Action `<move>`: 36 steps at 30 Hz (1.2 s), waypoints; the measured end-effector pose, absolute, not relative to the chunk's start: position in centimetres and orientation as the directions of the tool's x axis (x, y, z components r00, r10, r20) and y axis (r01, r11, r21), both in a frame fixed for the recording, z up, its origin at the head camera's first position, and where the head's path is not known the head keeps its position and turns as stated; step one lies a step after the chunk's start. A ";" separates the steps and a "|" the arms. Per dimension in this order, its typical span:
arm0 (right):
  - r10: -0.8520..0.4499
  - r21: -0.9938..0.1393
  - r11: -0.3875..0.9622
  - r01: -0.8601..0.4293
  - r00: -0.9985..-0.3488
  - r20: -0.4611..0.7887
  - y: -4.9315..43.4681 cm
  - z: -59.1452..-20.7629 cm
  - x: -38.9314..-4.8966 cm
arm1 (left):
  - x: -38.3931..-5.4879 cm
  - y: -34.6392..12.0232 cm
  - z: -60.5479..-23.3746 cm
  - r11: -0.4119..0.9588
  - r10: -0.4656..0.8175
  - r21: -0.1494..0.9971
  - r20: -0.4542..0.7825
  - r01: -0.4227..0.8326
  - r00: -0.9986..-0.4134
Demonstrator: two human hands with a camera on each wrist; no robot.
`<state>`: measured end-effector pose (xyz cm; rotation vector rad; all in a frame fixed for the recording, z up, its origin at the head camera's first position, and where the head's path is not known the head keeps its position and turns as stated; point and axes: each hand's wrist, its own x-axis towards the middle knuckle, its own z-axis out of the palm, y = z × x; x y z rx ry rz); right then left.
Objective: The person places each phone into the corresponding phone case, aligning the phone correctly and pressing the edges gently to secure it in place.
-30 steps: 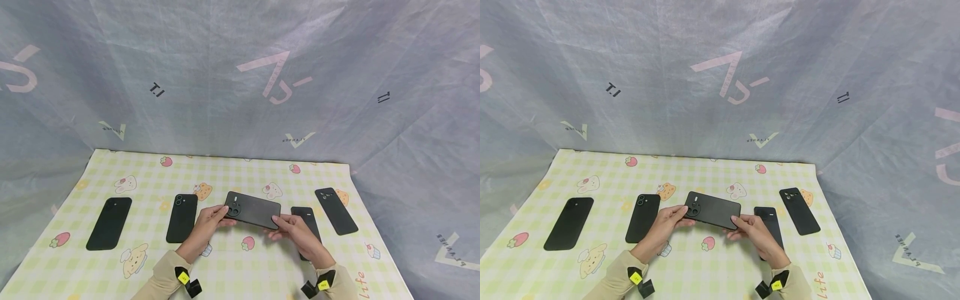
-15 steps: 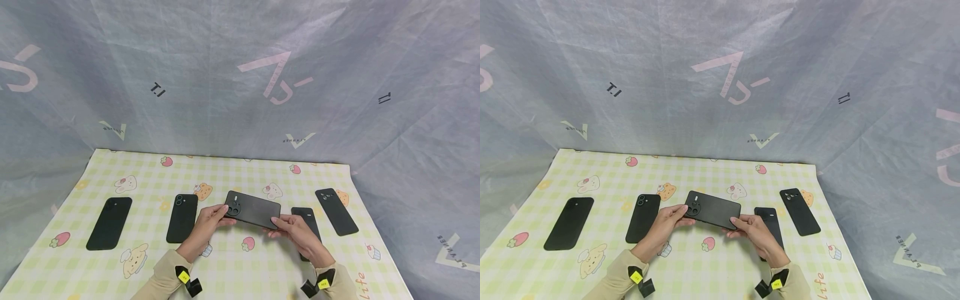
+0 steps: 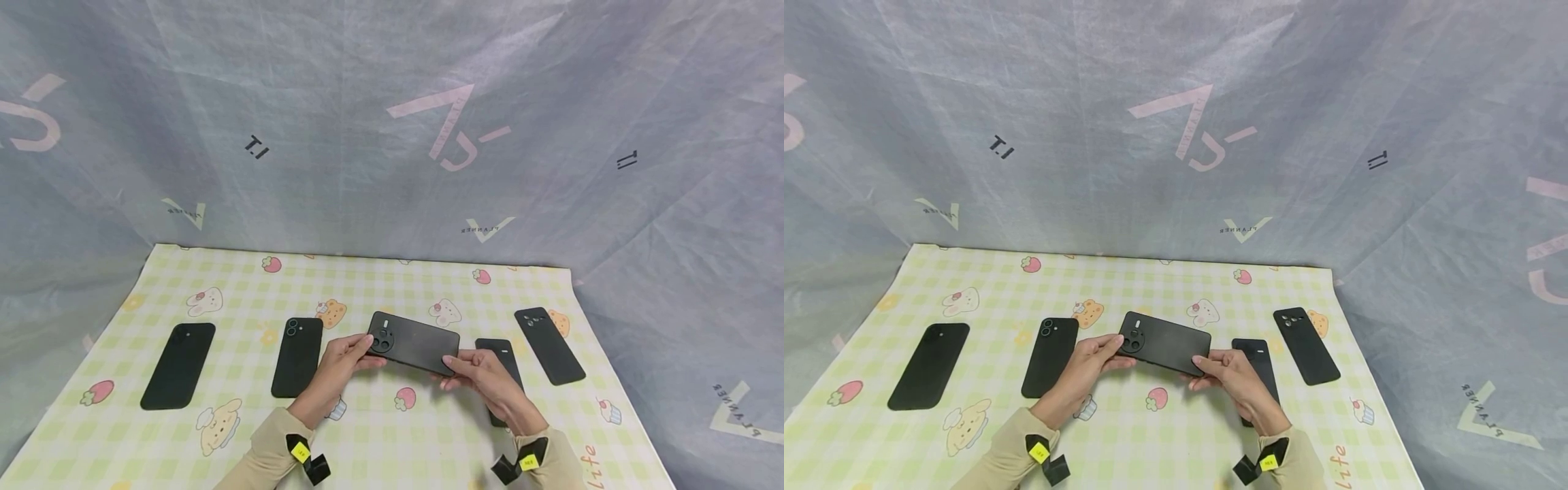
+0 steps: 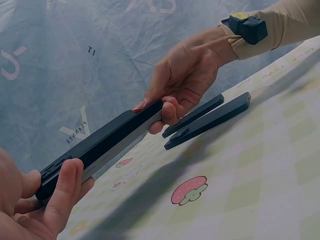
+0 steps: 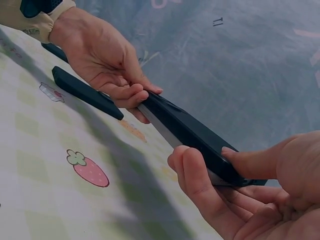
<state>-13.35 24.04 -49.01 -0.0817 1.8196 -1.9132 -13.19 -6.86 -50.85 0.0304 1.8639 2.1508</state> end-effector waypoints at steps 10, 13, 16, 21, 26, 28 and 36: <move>-0.355 -0.954 0.036 0.298 -0.888 -0.291 23.6 -48.8 -13.3 | -13.3 -6.9 -50.6 -0.127 0.213 0.966 -0.194 -0.225 -0.958; -0.355 -0.950 0.039 0.310 -0.884 -0.304 23.6 -48.9 -13.4 | -13.4 -7.0 -50.6 -0.129 0.213 0.966 -0.194 -0.224 -0.958; -0.363 -0.946 0.043 0.322 -0.877 -0.315 23.7 -48.9 -13.4 | -13.5 -7.0 -50.6 -0.130 0.215 0.966 -0.194 -0.225 -0.957; -0.399 -0.943 0.066 0.327 -0.857 -0.325 24.0 -49.1 -13.3 | -13.5 -7.0 -50.6 -0.136 0.212 0.964 -0.195 -0.227 -0.958; -0.406 -0.938 0.054 0.342 -0.851 -0.333 24.1 -49.3 -13.2 | -13.6 -6.9 -50.5 -0.139 0.204 0.964 -0.198 -0.229 -0.959; -0.405 -0.934 0.028 0.355 -0.851 -0.335 24.2 -49.3 -13.2 | -13.5 -6.9 -50.6 -0.137 0.205 0.964 -0.198 -0.228 -0.959; -0.437 -0.919 -0.066 0.389 -0.839 -0.324 24.4 -49.3 -13.2 | -13.6 -6.9 -50.6 -0.132 0.208 0.966 -0.193 -0.223 -0.959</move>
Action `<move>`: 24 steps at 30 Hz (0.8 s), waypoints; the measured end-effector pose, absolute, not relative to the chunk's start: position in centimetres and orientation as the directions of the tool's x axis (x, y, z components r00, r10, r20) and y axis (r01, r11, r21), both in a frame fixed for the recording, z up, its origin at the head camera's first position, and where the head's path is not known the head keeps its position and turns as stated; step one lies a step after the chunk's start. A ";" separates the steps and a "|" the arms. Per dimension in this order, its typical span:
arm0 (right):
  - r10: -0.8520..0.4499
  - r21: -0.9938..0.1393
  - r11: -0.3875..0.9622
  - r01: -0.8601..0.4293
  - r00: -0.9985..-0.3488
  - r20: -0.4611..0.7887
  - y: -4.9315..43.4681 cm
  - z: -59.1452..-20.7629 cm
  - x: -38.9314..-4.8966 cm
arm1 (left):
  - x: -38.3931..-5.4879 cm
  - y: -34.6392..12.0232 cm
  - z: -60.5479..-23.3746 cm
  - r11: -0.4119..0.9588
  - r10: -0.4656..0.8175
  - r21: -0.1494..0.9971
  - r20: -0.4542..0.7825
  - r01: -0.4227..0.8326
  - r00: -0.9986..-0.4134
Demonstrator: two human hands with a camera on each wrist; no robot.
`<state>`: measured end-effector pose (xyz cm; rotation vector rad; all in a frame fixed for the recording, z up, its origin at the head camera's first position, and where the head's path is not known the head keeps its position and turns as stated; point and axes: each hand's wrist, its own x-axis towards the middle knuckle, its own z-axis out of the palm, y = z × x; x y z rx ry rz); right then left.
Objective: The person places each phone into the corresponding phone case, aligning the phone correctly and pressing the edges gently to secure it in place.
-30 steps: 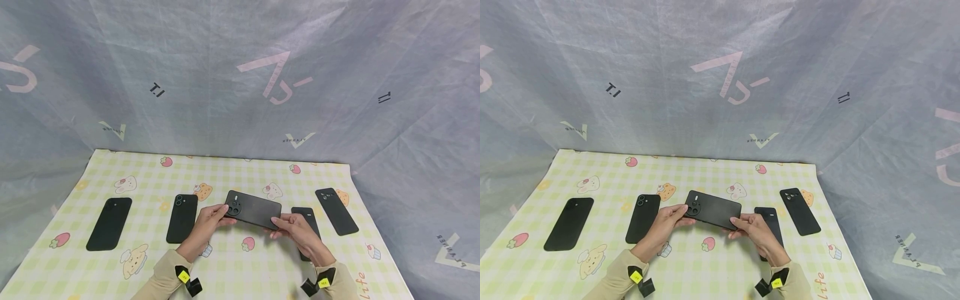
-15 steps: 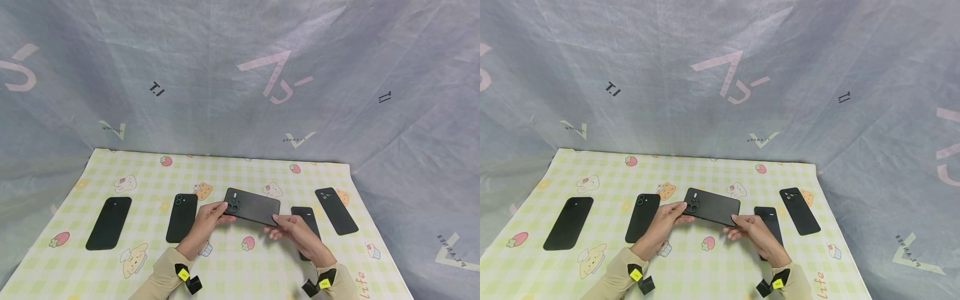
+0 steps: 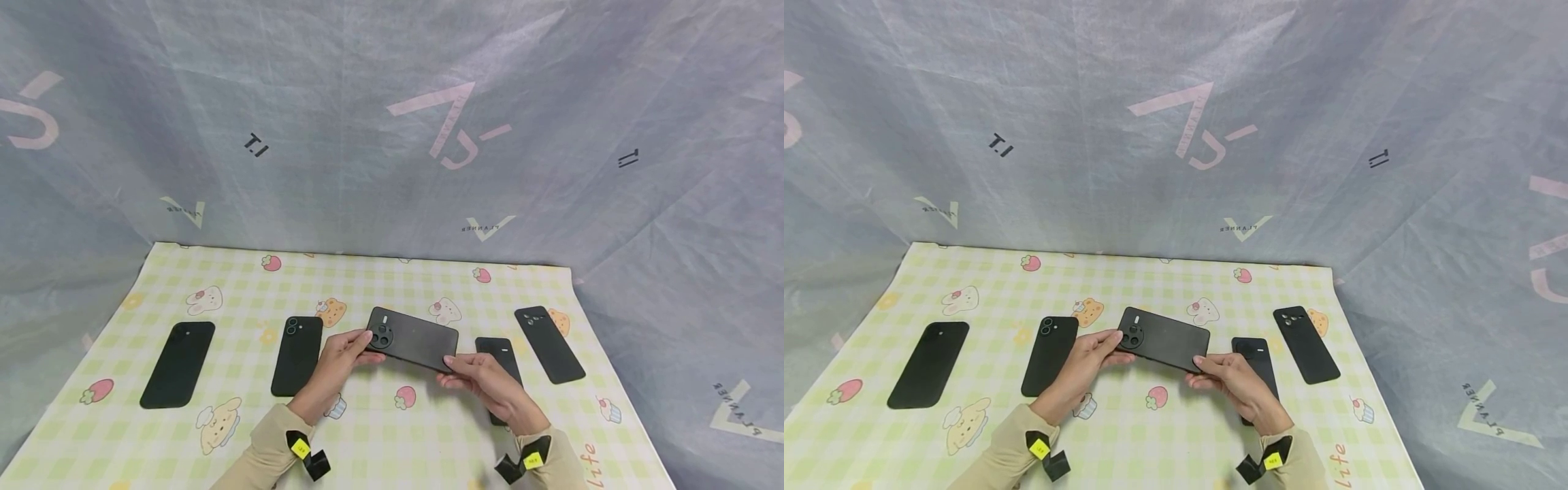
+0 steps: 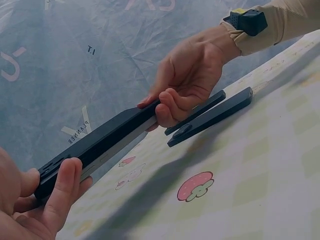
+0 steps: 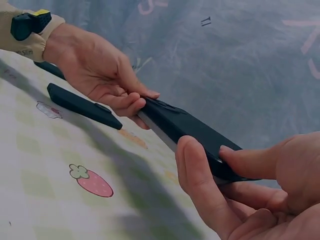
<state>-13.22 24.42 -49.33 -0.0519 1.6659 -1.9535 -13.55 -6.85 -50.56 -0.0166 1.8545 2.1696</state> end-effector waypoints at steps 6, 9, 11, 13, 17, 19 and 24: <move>-0.435 -0.925 -0.056 0.377 -0.843 -0.317 24.4 -49.2 -13.3 | -13.6 -6.8 -50.5 -0.122 0.205 0.968 -0.190 -0.218 -0.960; -0.430 -0.927 -0.050 0.371 -0.846 -0.315 24.3 -49.2 -13.3 | -13.6 -6.8 -50.5 -0.119 0.202 0.969 -0.189 -0.216 -0.961; -0.427 -0.929 -0.046 0.366 -0.848 -0.313 24.3 -49.2 -13.3 | -13.6 -6.8 -50.5 -0.118 0.200 0.969 -0.189 -0.216 -0.961; -0.425 -0.931 -0.043 0.361 -0.850 -0.310 24.2 -49.2 -13.3 | -13.6 -6.8 -50.6 -0.118 0.198 0.970 -0.188 -0.214 -0.962; -0.420 -0.935 -0.031 0.354 -0.853 -0.309 24.1 -49.0 -13.3 | -13.6 -6.8 -50.6 -0.115 0.197 0.970 -0.191 -0.216 -0.962; -0.415 -0.938 -0.020 0.347 -0.856 -0.307 24.1 -49.0 -13.3 | -13.6 -6.8 -50.6 -0.114 0.197 0.969 -0.193 -0.218 -0.961; -0.402 -0.943 0.012 0.331 -0.862 -0.308 24.0 -48.9 -13.3 | -13.6 -6.7 -50.7 -0.119 0.192 0.967 -0.198 -0.223 -0.961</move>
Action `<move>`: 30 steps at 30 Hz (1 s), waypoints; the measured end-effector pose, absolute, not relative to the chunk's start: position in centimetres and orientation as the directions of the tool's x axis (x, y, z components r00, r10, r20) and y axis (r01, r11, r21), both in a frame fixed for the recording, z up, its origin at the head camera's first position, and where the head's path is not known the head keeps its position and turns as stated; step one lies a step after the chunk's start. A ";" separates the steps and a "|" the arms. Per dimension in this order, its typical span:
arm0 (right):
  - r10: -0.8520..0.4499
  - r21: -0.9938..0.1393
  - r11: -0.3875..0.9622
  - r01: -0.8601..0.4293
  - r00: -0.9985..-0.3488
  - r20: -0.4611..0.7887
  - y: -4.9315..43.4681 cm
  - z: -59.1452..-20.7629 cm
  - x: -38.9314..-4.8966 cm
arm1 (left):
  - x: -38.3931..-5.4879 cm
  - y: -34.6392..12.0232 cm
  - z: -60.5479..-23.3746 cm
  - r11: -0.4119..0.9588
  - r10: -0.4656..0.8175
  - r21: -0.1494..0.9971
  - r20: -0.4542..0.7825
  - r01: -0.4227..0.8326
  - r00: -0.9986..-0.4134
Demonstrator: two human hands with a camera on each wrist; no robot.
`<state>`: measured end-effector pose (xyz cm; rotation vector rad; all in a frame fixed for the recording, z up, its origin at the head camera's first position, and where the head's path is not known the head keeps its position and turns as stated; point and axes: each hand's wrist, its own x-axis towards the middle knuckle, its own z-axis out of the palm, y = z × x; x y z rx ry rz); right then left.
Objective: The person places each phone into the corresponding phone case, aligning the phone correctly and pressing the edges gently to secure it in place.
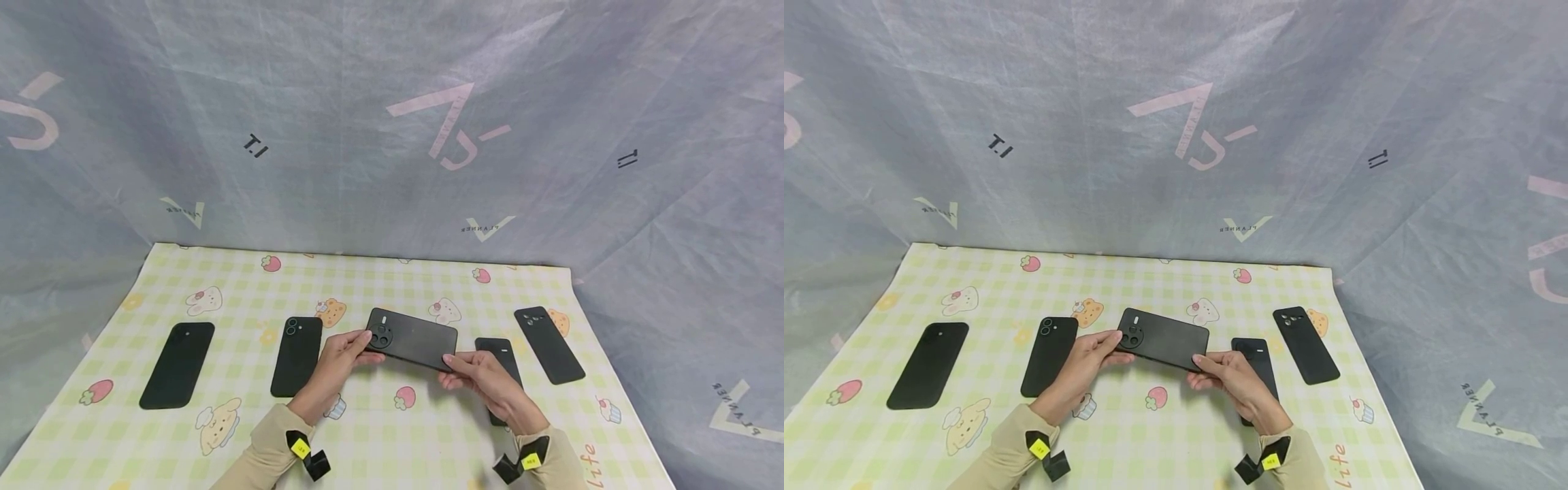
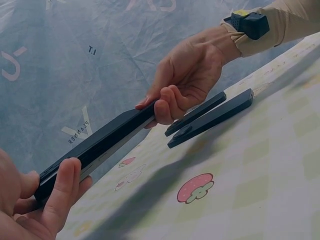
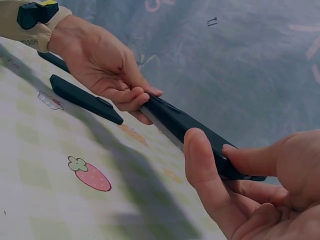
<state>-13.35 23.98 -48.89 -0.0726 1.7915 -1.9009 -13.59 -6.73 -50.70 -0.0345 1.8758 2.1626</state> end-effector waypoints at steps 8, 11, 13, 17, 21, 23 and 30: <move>-0.359 -0.951 0.056 0.305 -0.882 -0.304 23.9 -49.4 -13.4 | -13.7 -6.7 -50.7 -0.114 0.186 0.968 -0.202 -0.225 -0.962; -0.344 -0.953 0.067 0.296 -0.890 -0.300 23.8 -49.6 -13.4 | -13.7 -6.7 -50.7 -0.116 0.188 0.968 -0.199 -0.222 -0.962; -0.341 -0.955 0.073 0.287 -0.893 -0.294 23.8 -49.7 -13.4 | -13.7 -6.7 -50.6 -0.117 0.190 0.968 -0.197 -0.221 -0.962; -0.339 -0.961 0.088 0.262 -0.899 -0.276 23.8 -49.7 -13.3 | -13.6 -6.7 -50.5 -0.114 0.190 0.969 -0.197 -0.221 -0.962; -0.341 -0.966 0.100 0.238 -0.904 -0.258 23.8 -49.8 -13.3 | -13.5 -6.8 -50.5 -0.112 0.193 0.969 -0.195 -0.219 -0.962; -0.341 -0.967 0.105 0.230 -0.905 -0.253 23.8 -49.8 -13.3 | -13.5 -6.8 -50.4 -0.109 0.195 0.970 -0.193 -0.217 -0.962; -0.347 -0.972 0.112 0.206 -0.908 -0.233 23.8 -49.9 -13.3 | -13.5 -6.8 -50.4 -0.096 0.195 0.974 -0.185 -0.207 -0.963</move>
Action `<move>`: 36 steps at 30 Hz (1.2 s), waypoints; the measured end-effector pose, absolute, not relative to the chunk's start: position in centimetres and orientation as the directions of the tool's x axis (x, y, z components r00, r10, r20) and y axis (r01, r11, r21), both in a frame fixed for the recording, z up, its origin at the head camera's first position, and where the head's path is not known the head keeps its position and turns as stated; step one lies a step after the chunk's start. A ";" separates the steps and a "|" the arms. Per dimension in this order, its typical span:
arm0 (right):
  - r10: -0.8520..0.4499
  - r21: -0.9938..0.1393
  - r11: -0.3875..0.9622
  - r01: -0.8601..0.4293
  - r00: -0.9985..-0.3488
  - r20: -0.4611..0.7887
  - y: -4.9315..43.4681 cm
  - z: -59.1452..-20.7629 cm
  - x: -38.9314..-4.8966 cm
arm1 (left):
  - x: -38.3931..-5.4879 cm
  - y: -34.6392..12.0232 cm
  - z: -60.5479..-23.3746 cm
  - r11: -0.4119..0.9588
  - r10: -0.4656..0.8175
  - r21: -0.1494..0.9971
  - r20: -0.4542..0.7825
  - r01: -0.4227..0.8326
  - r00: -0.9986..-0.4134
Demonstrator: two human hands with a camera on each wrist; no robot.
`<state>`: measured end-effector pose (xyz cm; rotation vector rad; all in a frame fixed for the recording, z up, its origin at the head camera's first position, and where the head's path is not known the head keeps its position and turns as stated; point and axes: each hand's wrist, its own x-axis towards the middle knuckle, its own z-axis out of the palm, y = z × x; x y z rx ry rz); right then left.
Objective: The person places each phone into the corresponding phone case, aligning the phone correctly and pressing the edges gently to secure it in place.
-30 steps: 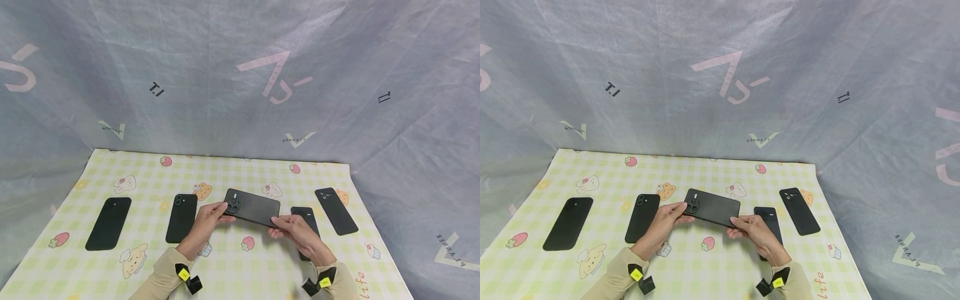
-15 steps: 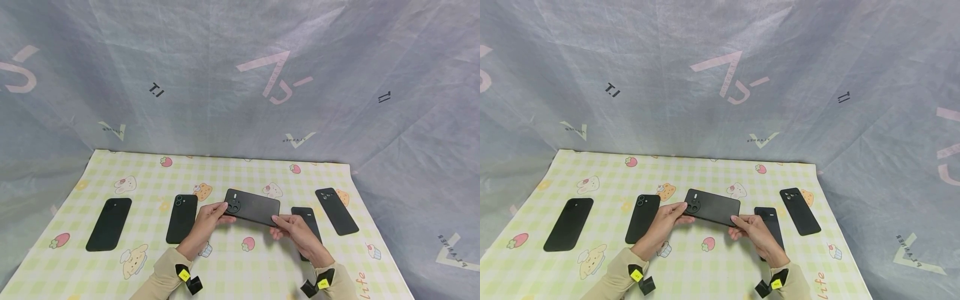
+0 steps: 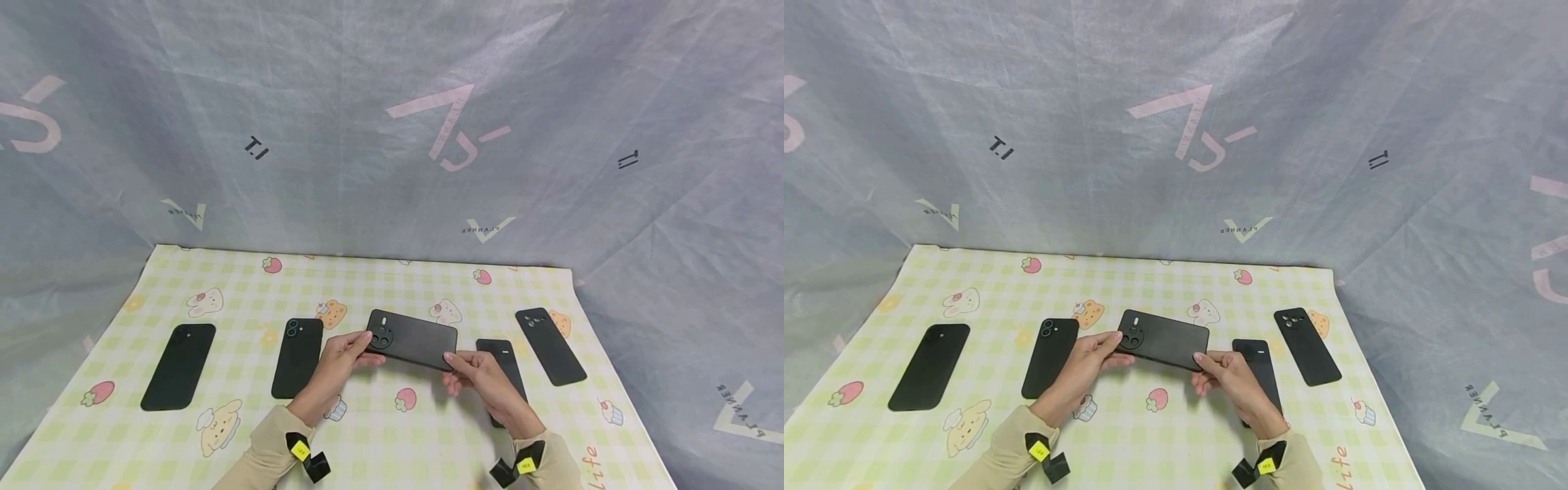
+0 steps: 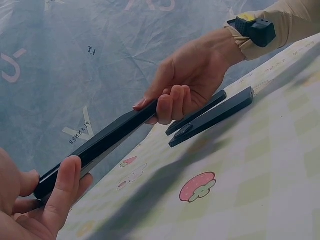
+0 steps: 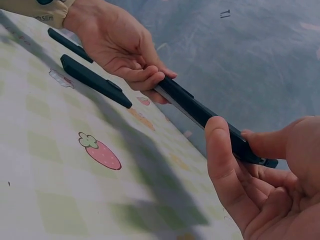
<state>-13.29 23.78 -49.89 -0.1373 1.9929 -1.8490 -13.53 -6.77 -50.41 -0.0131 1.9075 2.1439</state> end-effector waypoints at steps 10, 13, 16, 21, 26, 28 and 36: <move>-0.343 -0.980 0.108 0.167 -0.919 -0.194 23.6 -50.1 -13.2 | -13.7 -6.8 -50.6 -0.110 0.193 0.972 -0.182 -0.206 -0.964; -0.340 -0.981 0.101 0.167 -0.921 -0.192 23.6 -50.1 -13.2 | -13.8 -6.8 -50.6 -0.112 0.196 0.972 -0.180 -0.204 -0.964; -0.338 -0.981 0.096 0.171 -0.921 -0.194 23.6 -50.2 -13.2 | -13.8 -6.8 -50.6 -0.110 0.197 0.973 -0.176 -0.201 -0.964; -0.344 -0.981 0.090 0.174 -0.918 -0.195 23.6 -50.2 -13.1 | -13.9 -7.0 -50.5 -0.125 0.204 0.971 -0.178 -0.206 -0.963; -0.357 -0.977 0.104 0.185 -0.910 -0.210 23.7 -50.1 -13.1 | -14.0 -7.1 -50.4 -0.136 0.221 0.971 -0.164 -0.197 -0.961; -0.365 -0.974 0.113 0.196 -0.904 -0.224 23.8 -50.0 -13.1 | -14.0 -7.2 -50.4 -0.129 0.231 0.973 -0.160 -0.193 -0.960; -0.397 -0.960 0.150 0.236 -0.875 -0.277 24.3 -50.0 -13.3 | -14.1 -7.3 -50.3 -0.103 0.262 0.978 -0.147 -0.179 -0.954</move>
